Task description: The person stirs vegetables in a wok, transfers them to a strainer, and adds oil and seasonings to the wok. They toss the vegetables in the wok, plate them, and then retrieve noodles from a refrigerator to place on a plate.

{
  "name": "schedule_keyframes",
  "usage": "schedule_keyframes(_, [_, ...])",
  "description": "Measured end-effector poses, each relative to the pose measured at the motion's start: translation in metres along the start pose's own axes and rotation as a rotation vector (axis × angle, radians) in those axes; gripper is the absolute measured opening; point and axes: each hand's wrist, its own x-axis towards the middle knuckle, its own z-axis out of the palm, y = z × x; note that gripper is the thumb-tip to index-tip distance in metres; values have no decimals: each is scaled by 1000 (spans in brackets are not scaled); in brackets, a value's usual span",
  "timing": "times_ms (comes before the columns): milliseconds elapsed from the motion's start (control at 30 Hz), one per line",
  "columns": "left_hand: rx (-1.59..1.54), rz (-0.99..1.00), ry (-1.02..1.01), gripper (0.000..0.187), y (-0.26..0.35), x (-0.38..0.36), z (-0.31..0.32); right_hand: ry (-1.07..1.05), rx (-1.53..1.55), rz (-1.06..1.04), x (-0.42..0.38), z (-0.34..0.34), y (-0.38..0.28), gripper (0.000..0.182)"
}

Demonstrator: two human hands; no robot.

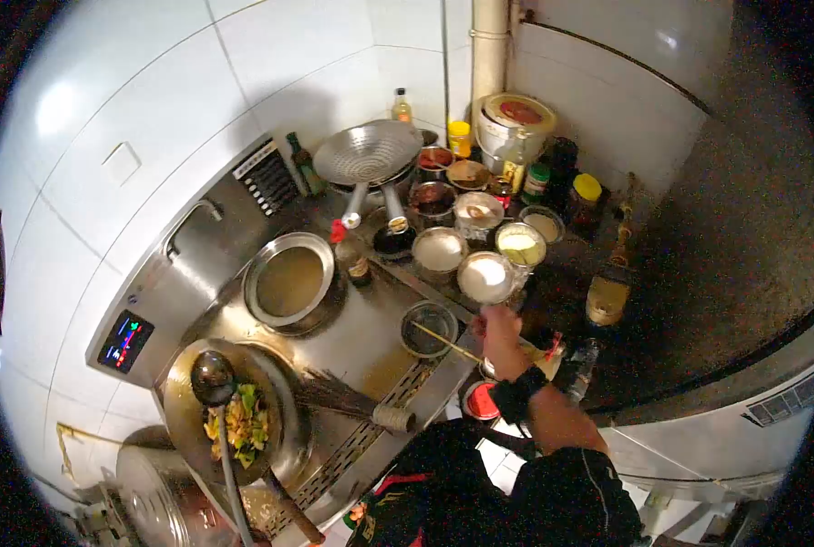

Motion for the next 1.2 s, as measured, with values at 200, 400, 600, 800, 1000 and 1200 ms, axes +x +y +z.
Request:
schedule_keyframes(200, [23,-213,-242,22,16,28,55,193,-77,-297,124,-40,-43,14])
schedule_keyframes(400, [182,-337,-435,24,50,55,122,547,-523,-576,202,-44,-63,21])
schedule_keyframes(600, [307,-327,-585,25,52,86,161,427,-898,-577,211,-53,-45,24])
schedule_keyframes(800, [310,-413,-860,32,46,131,160,389,-107,-281,164,-35,-78,18])
schedule_keyframes(1000, [454,-290,-892,50,55,140,193,434,-27,-371,140,-37,-90,20])
schedule_keyframes(1200, [558,-311,-862,54,35,158,192,401,-50,-325,120,-41,-103,16])
